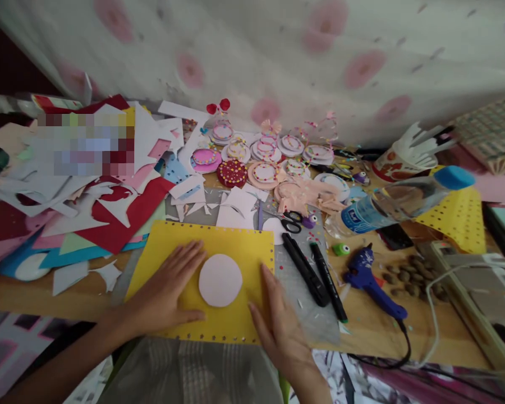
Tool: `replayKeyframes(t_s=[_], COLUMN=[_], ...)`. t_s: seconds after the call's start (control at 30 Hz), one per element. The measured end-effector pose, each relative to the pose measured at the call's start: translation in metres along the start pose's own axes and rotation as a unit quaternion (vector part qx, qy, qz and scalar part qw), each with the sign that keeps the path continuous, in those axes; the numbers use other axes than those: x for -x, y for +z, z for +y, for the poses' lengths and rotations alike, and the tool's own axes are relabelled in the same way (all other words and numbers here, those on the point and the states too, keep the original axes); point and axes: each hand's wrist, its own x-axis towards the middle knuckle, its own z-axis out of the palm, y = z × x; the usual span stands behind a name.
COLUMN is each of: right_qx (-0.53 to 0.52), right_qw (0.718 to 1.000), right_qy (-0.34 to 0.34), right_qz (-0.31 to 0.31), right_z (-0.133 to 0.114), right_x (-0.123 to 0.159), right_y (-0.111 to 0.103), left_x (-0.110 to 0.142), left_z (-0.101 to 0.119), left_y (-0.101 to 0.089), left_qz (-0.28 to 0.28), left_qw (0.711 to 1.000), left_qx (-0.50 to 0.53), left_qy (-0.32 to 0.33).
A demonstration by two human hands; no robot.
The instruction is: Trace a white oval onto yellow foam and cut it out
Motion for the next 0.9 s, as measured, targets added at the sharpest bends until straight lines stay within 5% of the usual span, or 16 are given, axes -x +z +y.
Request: replayKeyframes(t_s=[0.1,0.23,0.4,0.53,0.63,0.73,0.83,0.9], right_qx=[-0.028,-0.006,0.030,0.033,0.035,0.034,0.030,0.031], right_qw=[0.999,0.999,0.995,0.993,0.993,0.992,0.991,0.991], right_qy=[-0.005,-0.043,-0.083,-0.091,-0.091,-0.098,-0.099,-0.100], right_qz=[-0.024,0.032,0.051,0.068,0.068,0.068,0.079,0.083], right_z=[0.001,0.007,0.020,0.023,0.022,0.022,0.024,0.025], right_x=[0.012,0.006,-0.005,-0.005,-0.005,-0.006,-0.007,-0.007], right_y=[-0.002,-0.008,-0.007,-0.002,-0.001,0.000,0.000,0.000], left_x=[0.011,0.014,0.012,0.018,0.032,0.043,0.044,0.038], left_z=[-0.015,-0.039,-0.033,-0.021,-0.023,-0.030,-0.036,-0.038], left_y=[0.006,-0.007,-0.011,-0.014,-0.025,-0.036,-0.045,-0.049], left_qz=[-0.026,-0.044,-0.046,0.061,0.208,0.250,0.258,0.280], left_qw=[0.999,0.998,0.998,0.994,0.945,0.871,0.810,0.798], left_qx=[-0.031,-0.050,-0.051,-0.043,0.018,0.190,0.305,0.315], left_qy=[0.002,-0.004,0.007,-0.075,-0.252,-0.377,-0.429,-0.431])
